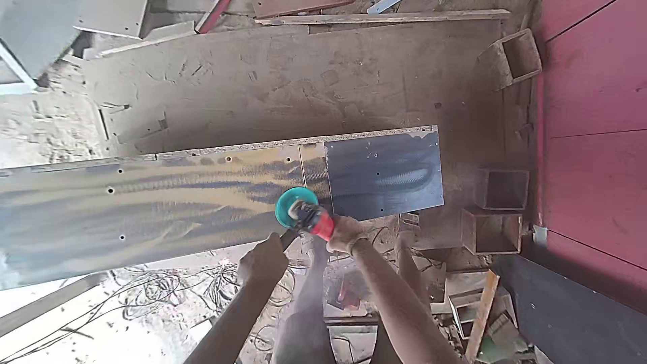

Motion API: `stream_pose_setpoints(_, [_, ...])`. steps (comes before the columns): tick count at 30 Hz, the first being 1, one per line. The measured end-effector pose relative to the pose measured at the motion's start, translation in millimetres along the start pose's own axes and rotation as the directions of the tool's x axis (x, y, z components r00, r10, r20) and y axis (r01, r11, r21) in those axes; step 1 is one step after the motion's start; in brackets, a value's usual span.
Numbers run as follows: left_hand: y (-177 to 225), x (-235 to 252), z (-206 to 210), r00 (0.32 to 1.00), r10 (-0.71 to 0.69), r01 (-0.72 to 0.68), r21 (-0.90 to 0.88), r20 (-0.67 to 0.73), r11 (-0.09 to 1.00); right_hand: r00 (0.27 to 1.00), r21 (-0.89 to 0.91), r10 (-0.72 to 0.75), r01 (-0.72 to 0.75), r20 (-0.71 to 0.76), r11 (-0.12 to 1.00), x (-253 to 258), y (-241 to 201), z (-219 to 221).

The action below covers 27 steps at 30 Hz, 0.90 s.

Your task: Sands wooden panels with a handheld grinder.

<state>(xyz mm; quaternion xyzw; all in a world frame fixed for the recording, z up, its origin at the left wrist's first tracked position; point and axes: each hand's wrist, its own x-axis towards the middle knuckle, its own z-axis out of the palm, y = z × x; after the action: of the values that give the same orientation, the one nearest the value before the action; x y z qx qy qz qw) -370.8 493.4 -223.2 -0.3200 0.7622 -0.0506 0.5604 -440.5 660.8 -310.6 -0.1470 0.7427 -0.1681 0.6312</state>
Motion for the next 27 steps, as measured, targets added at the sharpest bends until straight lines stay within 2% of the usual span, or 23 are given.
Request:
stream_pose_setpoints(2, [-21,15,35,1.0,-0.031,0.03,-0.156,-0.004,0.987,1.0,-0.135,-0.017,0.019,0.017,0.991,-4,-23,-6])
stream_pose_setpoints(4, [-13,27,62,1.0,0.016,-0.018,-0.356,-0.01,0.934,1.0,-0.211,0.008,-0.007,0.005,0.978,-20,-33,-26])
stream_pose_setpoints(6, [25,26,75,0.993,0.111,-0.109,-0.528,-0.028,0.842,0.997,-0.229,0.074,-0.072,0.001,0.971,-48,-22,-53])
stream_pose_setpoints(8, [77,19,76,0.979,0.2,-0.185,-0.585,-0.039,0.789,0.989,-0.194,0.147,-0.148,-0.022,0.97,-72,9,-81])
stream_pose_setpoints(10, [132,14,76,0.962,0.271,-0.243,-0.507,-0.02,0.827,0.974,-0.145,0.216,-0.223,-0.063,0.964,-92,57,-102])
stream_pose_setpoints(13, [222,-3,31,0.924,0.379,-0.349,-0.302,0.045,0.887,0.914,-0.105,0.386,-0.399,-0.128,0.911,-107,135,-133])
stream_pose_setpoints(15, [279,-16,5,0.892,0.447,-0.424,-0.213,0.072,0.88,0.855,-0.075,0.494,-0.509,-0.157,0.858,-112,187,-149])
stream_pose_setpoints(17, [325,-28,-14,0.869,0.49,-0.475,-0.155,0.069,0.866,0.796,-0.022,0.573,-0.588,-0.193,0.809,-111,234,-159])
stream_pose_setpoints(19, [355,-44,-24,0.86,0.505,-0.496,-0.109,0.08,0.862,0.761,0.039,0.618,-0.624,-0.198,0.781,-111,273,-159])
stream_pose_setpoints(21, [368,-62,-29,0.865,0.492,-0.488,-0.059,0.098,0.871,0.772,0.108,0.613,-0.603,-0.167,0.79,-111,302,-147])
stream_pose_setpoints(23, [357,-81,-32,0.87,0.474,-0.474,-0.035,0.135,0.88,0.829,0.193,0.545,-0.518,-0.128,0.833,-105,320,-122])
stream_pose_setpoints(25, [324,-92,-30,0.88,0.435,-0.438,-0.029,0.192,0.898,0.897,0.264,0.425,-0.385,-0.118,0.885,-91,317,-83])
stream_pose_setpoints(27, [280,-87,-24,0.903,0.384,-0.386,-0.031,0.193,0.922,0.931,0.308,0.336,-0.282,-0.14,0.909,-69,286,-46])
